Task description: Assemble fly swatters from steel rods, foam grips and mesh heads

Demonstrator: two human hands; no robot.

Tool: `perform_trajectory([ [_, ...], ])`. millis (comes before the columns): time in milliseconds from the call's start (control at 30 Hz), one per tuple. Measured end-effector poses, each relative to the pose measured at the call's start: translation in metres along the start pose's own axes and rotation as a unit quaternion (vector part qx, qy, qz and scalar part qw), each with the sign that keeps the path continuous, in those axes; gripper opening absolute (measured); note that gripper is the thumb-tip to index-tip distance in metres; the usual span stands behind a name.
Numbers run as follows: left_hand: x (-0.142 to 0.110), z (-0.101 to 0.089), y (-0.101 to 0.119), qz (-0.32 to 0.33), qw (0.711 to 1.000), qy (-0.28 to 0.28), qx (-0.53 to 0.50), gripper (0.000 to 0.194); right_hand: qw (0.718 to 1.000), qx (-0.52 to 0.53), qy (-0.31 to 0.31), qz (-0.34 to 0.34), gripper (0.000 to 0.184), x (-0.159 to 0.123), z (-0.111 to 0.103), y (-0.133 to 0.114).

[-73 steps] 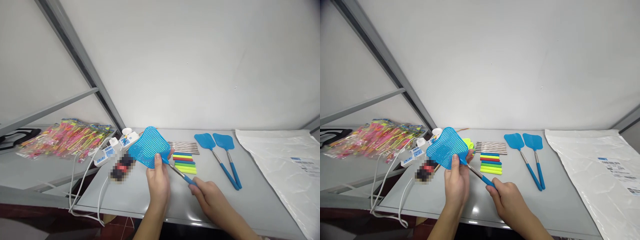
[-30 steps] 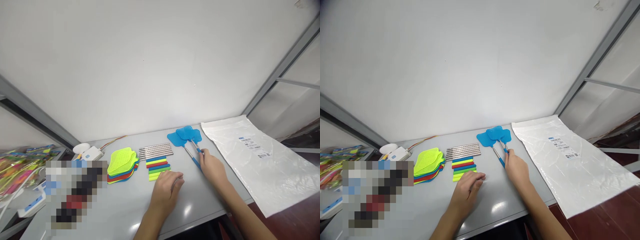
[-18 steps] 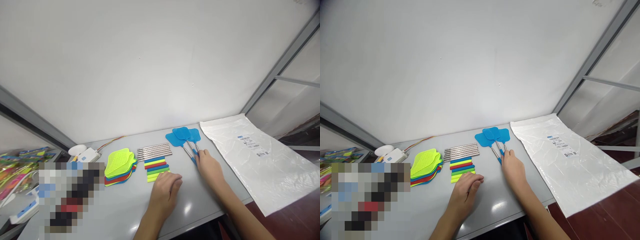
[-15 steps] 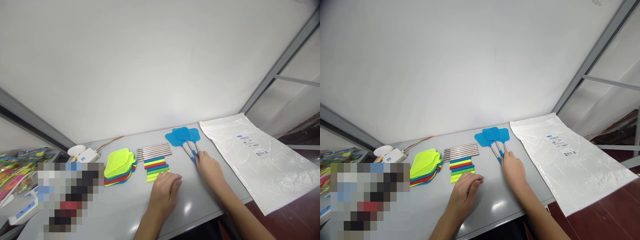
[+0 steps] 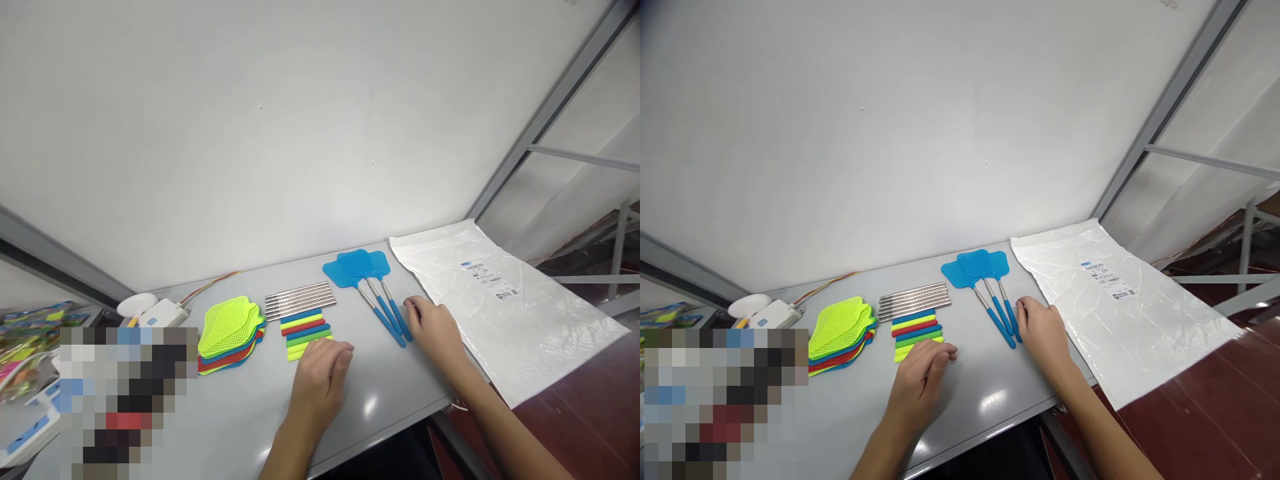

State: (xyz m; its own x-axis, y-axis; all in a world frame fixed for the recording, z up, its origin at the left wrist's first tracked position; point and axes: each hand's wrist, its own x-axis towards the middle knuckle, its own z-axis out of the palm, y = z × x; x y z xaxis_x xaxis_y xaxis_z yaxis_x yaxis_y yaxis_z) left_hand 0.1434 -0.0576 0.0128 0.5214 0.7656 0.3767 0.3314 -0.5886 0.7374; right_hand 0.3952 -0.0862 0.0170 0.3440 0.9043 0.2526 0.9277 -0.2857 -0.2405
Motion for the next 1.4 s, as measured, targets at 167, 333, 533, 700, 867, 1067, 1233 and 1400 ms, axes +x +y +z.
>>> perform_trajectory([
  [167,0.001,-0.002,-0.002,-0.005,1.000,0.016,0.017,0.022,0.999,0.048,0.007,-0.014,0.036,-0.014,0.003,0.002],
  [333,0.000,0.001,-0.004,0.016,0.998,0.018,0.060,0.017,0.992,0.113,-0.017,-0.043,0.039,-0.039,0.010,0.011],
  [533,0.010,0.027,0.011,0.060,0.983,-0.048,0.164,0.031,0.976,0.183,-0.093,-0.076,0.049,-0.054,0.006,0.034],
  [700,0.033,0.059,0.024,0.064,0.957,-0.127,0.254,0.061,0.966,0.226,-0.101,-0.068,0.037,-0.045,0.005,0.034],
  [867,0.055,0.077,0.016,0.099,0.942,-0.152,0.283,0.058,0.959,0.243,-0.128,-0.070,0.036,-0.035,0.004,0.031],
  [1067,0.062,0.075,0.012,0.108,0.944,-0.141,0.277,0.044,0.953,0.250,-0.140,-0.100,0.032,-0.032,0.002,0.034],
  [1233,0.060,0.074,0.015,0.099,0.951,-0.144,0.254,0.038,0.952,0.237,-0.134,-0.137,0.023,-0.032,0.002,0.033],
  [1400,0.058,0.078,0.015,0.096,0.956,-0.147,0.234,0.030,0.955,0.221,-0.132,-0.148,0.016,-0.033,0.003,0.033],
])
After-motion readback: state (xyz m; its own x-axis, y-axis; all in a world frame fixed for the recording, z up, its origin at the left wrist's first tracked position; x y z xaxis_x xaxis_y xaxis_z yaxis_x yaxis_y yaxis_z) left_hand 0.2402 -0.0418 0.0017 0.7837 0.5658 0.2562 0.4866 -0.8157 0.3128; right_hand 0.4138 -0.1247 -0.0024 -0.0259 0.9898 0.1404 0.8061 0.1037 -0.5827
